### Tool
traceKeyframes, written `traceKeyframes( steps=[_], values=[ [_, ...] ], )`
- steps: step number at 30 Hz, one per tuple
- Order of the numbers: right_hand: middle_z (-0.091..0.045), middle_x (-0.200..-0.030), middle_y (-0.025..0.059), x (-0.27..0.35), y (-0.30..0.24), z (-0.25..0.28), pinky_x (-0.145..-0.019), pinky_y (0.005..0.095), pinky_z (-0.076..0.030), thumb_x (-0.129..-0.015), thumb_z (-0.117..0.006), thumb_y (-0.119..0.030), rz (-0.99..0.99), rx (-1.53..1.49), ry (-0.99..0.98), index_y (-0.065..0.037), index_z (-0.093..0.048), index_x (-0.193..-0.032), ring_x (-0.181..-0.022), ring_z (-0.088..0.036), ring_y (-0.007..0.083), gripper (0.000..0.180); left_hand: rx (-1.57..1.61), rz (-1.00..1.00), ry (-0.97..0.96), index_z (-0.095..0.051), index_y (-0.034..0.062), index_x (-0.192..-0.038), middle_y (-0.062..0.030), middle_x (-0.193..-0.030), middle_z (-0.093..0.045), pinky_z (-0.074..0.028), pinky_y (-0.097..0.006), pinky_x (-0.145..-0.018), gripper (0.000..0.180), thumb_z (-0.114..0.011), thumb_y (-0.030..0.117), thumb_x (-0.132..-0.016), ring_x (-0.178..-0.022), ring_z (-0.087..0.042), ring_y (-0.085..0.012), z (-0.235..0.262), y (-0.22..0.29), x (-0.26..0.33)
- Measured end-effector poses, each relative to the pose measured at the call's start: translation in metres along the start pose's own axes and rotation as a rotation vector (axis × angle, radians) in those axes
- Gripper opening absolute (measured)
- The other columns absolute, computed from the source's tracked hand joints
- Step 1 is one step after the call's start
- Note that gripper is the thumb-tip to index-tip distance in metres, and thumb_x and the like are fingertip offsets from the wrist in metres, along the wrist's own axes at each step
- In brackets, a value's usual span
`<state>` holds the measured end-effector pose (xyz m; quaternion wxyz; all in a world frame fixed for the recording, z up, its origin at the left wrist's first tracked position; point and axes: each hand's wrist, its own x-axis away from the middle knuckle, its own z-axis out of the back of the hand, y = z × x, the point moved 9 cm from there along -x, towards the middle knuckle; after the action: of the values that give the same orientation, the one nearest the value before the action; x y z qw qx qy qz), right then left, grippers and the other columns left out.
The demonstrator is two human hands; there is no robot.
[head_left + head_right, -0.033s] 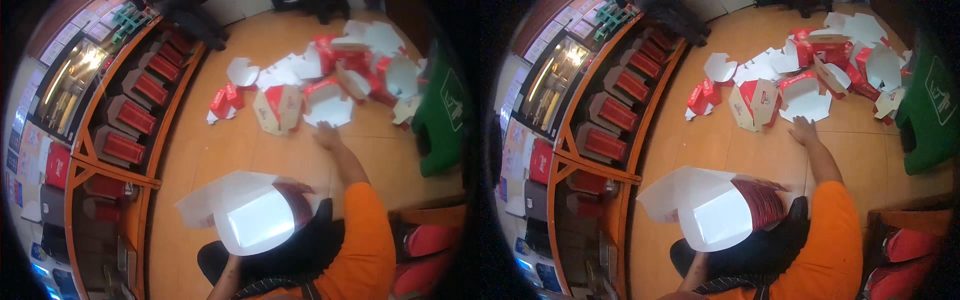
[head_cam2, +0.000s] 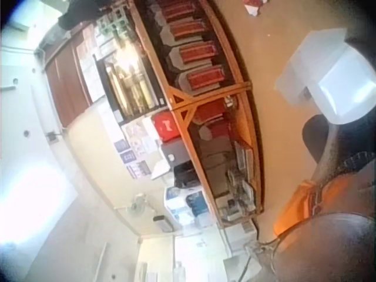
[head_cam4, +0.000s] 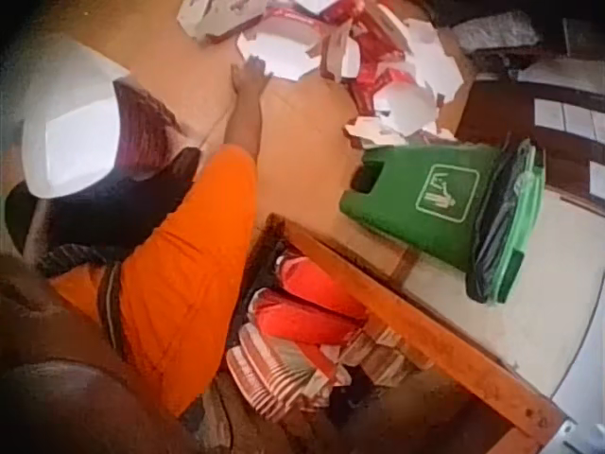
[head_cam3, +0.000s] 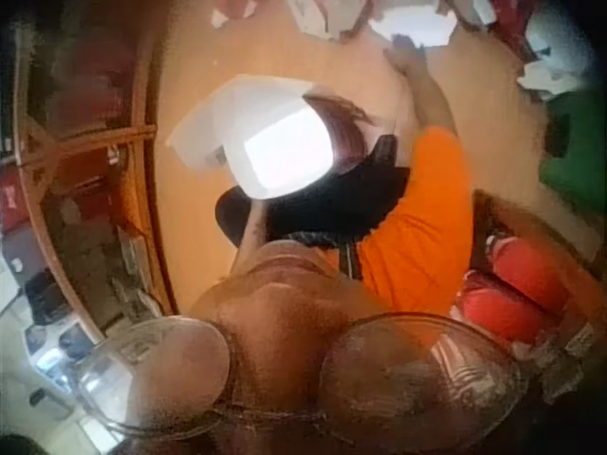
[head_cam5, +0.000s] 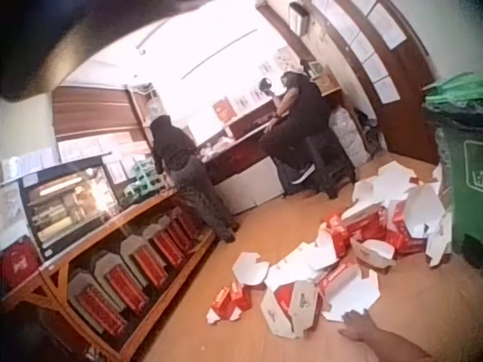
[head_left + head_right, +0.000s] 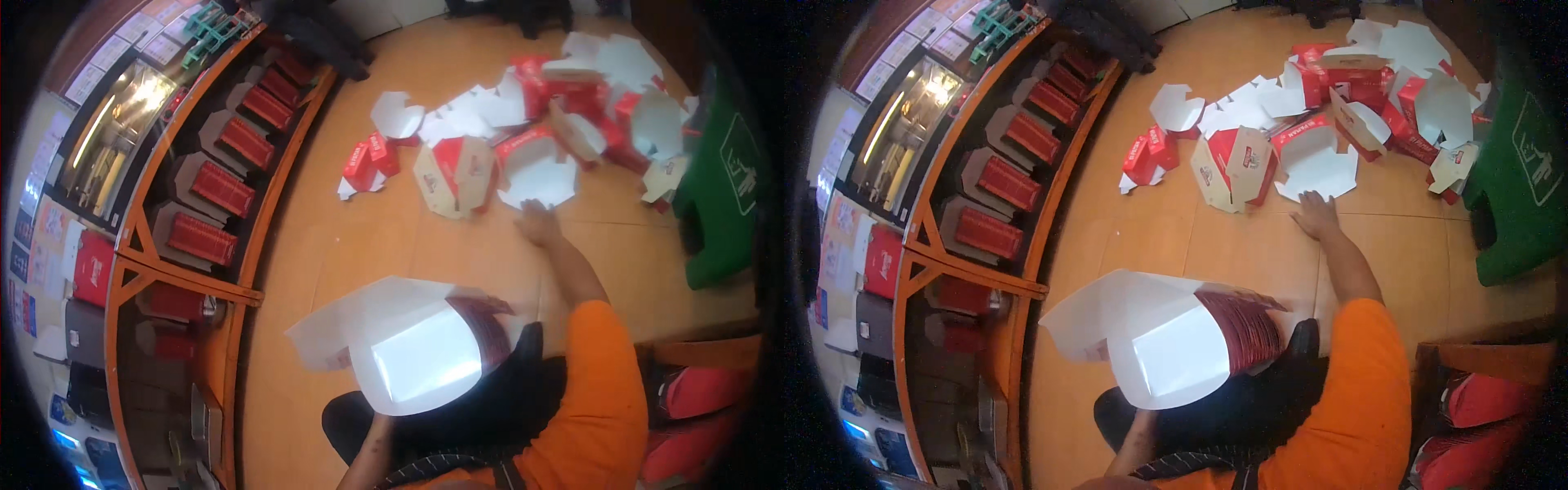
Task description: The person sits on the floor and assembles red and white cardboard food boxes by folding the flaps and interlocking the sides. They handle the boxes one at a time, stacking the finished units into a pile.
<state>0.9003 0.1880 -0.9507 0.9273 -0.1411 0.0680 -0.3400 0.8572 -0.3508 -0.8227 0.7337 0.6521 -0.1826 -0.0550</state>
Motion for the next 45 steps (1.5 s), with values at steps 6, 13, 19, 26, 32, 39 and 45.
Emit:
traceKeyframes(
  steps=[6, 13, 19, 26, 32, 39, 45],
  values=[
    [-0.065, -0.092, 0.0135, 0.143, 0.064, 0.049, -0.089, 0.0502, -0.039, -0.093, -0.049, -0.043, -0.134, 0.09, 0.151, -0.006, -0.067, -0.094, -0.094, -0.059, 0.0336, 0.041, -0.349, -0.178, 0.054, -0.048, 0.0015, -0.131, -0.0085, -0.119, -0.058, -0.048, -0.035, -0.087, 0.041, -0.046, 0.029, -0.101, -0.104, -0.058, -0.0197, 0.051, -0.025, 0.009],
    [-0.061, -0.075, 0.0035, 0.227, 0.112, -0.022, -0.054, 0.0242, -0.045, -0.099, -0.043, -0.044, -0.544, -1.658, -0.004, -0.006, -0.064, -0.088, -0.059, -0.056, 0.013, 0.046, 0.047, -0.108, 0.032, -0.049, 0.002, -0.131, -0.0101, -0.119, -0.059, -0.046, -0.039, -0.09, 0.046, -0.04, 0.036, -0.102, -0.108, -0.056, -0.021, 0.007, 0.057, 0.023],
    [-0.068, -0.098, 0.012, 0.276, -0.004, 0.015, -0.077, 0.0347, -0.052, -0.095, -0.052, -0.037, -0.454, -1.401, -0.433, -0.002, -0.064, -0.111, -0.089, -0.065, 0.0192, 0.04, 0.112, -0.071, -0.072, -0.035, 0.0053, -0.142, -0.0134, -0.13, -0.051, -0.044, -0.04, -0.09, 0.055, -0.034, 0.044, -0.104, -0.114, -0.053, -0.0254, 0.02, 0.007, 0.006],
    [-0.067, -0.088, 0.0076, 0.249, 0.009, 0.136, -0.074, 0.0352, -0.05, -0.091, -0.063, -0.018, -0.165, -0.813, 0.263, -0.001, -0.061, -0.112, -0.076, -0.06, 0.0173, 0.027, 0.067, -0.151, -0.083, -0.043, 0.0046, -0.135, -0.0132, -0.126, -0.054, -0.046, -0.035, -0.087, 0.047, -0.041, 0.038, -0.103, -0.106, -0.055, -0.0227, 0.018, 0.029, 0.011],
    [-0.066, -0.088, 0.009, 0.377, -0.275, 0.402, -0.073, 0.0376, -0.05, -0.083, -0.064, -0.005, 0.635, -0.501, 0.53, -0.009, -0.064, -0.107, -0.081, -0.064, 0.0258, 0.025, 0.279, -0.575, 0.12, -0.04, 0.0011, -0.132, -0.0141, -0.125, -0.05, -0.048, -0.033, -0.086, 0.056, -0.058, 0.039, -0.095, -0.111, -0.052, -0.0218, 0.091, 0.136, 0.116],
    [-0.061, -0.104, -0.0003, 0.474, -0.425, 0.353, -0.09, 0.0386, -0.044, -0.079, -0.062, -0.017, 1.233, 0.176, -0.015, -0.018, -0.062, -0.103, -0.101, -0.059, 0.0184, 0.024, 0.475, -0.638, -0.224, -0.039, -0.0011, -0.134, -0.013, -0.133, -0.045, -0.042, -0.036, -0.097, 0.061, -0.069, 0.023, -0.086, -0.118, -0.048, -0.0228, 0.073, 0.26, 0.199],
    [-0.056, -0.117, 0.0118, 0.482, -0.413, 0.394, -0.103, 0.0477, -0.037, -0.085, -0.067, -0.02, 1.093, -0.535, 0.517, -0.008, -0.054, -0.119, -0.111, -0.055, 0.0245, 0.038, 0.549, -0.492, -0.012, -0.048, -0.0024, -0.127, -0.0148, -0.122, -0.055, -0.04, -0.036, -0.1, 0.049, -0.068, 0.015, -0.086, -0.116, -0.051, -0.024, 0.138, 0.188, 0.179]
  ],
)
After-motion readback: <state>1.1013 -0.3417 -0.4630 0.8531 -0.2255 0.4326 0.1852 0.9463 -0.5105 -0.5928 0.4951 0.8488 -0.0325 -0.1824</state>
